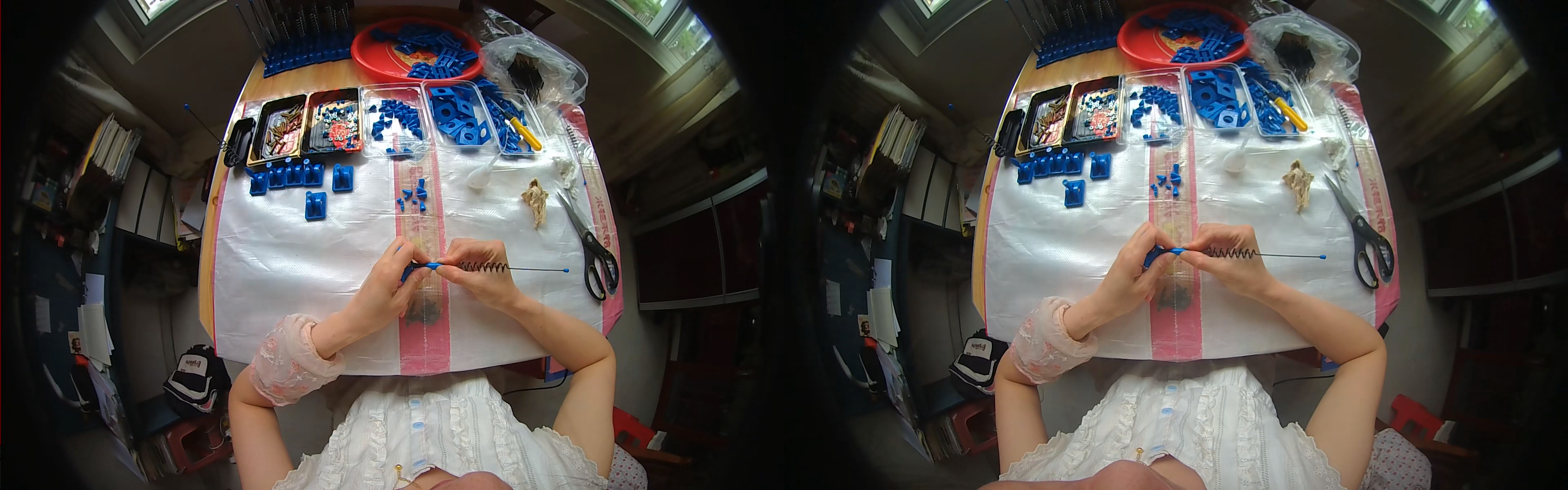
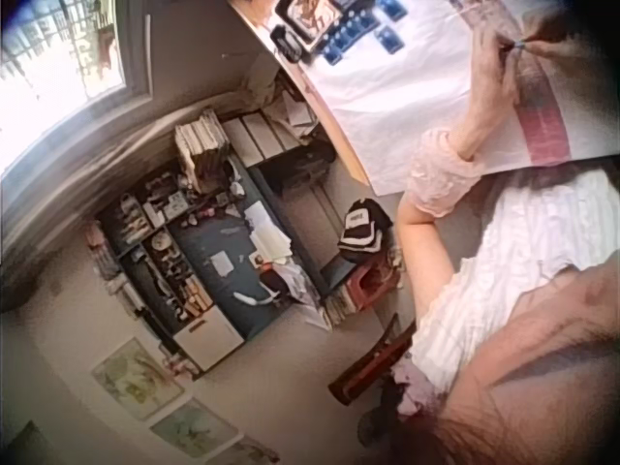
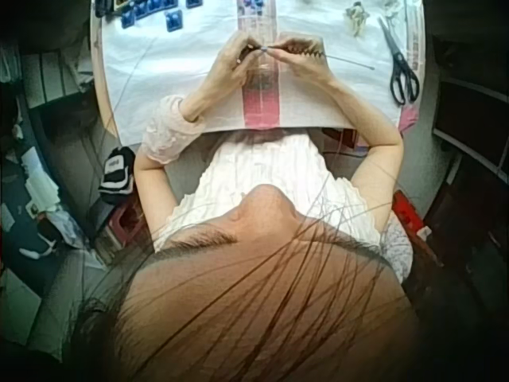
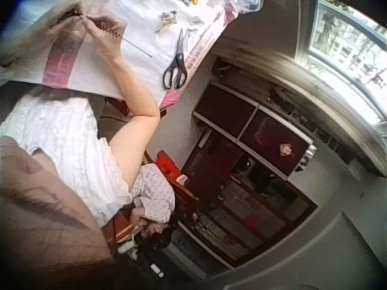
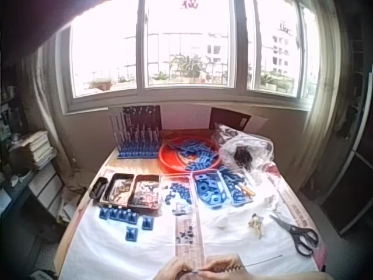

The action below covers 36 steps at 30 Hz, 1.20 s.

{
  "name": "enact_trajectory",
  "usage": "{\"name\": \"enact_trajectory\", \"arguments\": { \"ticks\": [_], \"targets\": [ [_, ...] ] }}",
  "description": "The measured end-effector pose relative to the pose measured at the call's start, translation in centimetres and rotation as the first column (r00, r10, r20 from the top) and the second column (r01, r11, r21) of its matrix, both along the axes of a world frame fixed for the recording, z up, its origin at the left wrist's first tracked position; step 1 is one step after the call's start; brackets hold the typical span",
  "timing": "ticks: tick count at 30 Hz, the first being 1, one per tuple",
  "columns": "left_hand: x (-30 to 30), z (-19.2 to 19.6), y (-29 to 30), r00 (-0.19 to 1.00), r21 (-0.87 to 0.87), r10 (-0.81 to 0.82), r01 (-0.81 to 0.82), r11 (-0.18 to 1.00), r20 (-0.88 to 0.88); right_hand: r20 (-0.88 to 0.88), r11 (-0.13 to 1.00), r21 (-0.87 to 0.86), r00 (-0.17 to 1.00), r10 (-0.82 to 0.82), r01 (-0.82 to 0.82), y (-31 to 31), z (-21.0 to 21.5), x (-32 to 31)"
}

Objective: Manually assembling small blue plastic components on a metal rod using an applicator bottle for lubricant or adhesive.

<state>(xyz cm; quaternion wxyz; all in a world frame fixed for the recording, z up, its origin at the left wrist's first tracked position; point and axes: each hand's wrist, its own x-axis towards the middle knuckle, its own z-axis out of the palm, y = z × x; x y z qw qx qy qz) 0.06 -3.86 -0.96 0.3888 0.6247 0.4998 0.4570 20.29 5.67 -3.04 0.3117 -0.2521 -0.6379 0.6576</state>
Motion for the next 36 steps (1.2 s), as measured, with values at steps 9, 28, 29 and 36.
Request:
{"name": "enact_trajectory", "arguments": {
  "ticks": [9, 28, 29, 36],
  "targets": [
    [0.0, -0.1, -0.1, 0.999, 0.009, 0.012, -0.012, 1.0, -0.033, -0.025, 1.0, 0.003, 1.0, 0.008, -0.008, 0.0, -0.1, 0.0],
    [0.1, 0.6, -0.2, 1.0, -0.085, -0.001, 0.0, 0.996, -0.014, -0.021, 1.0, -0.011, 1.0, 0.005, -0.005, -0.1, 0.1, -0.1],
    [0.2, 0.8, -0.3, 1.0, -0.147, -0.006, 0.009, 0.989, 0.021, -0.019, 1.0, -0.007, 1.0, 0.007, -0.007, -0.1, 0.2, 0.0],
    [0.2, 0.1, -0.3, 1.0, -0.053, 0.003, -0.004, 0.999, -0.021, -0.015, 1.0, 0.008, 1.0, 0.006, -0.005, -0.1, 0.1, 0.0]
  ]
}}
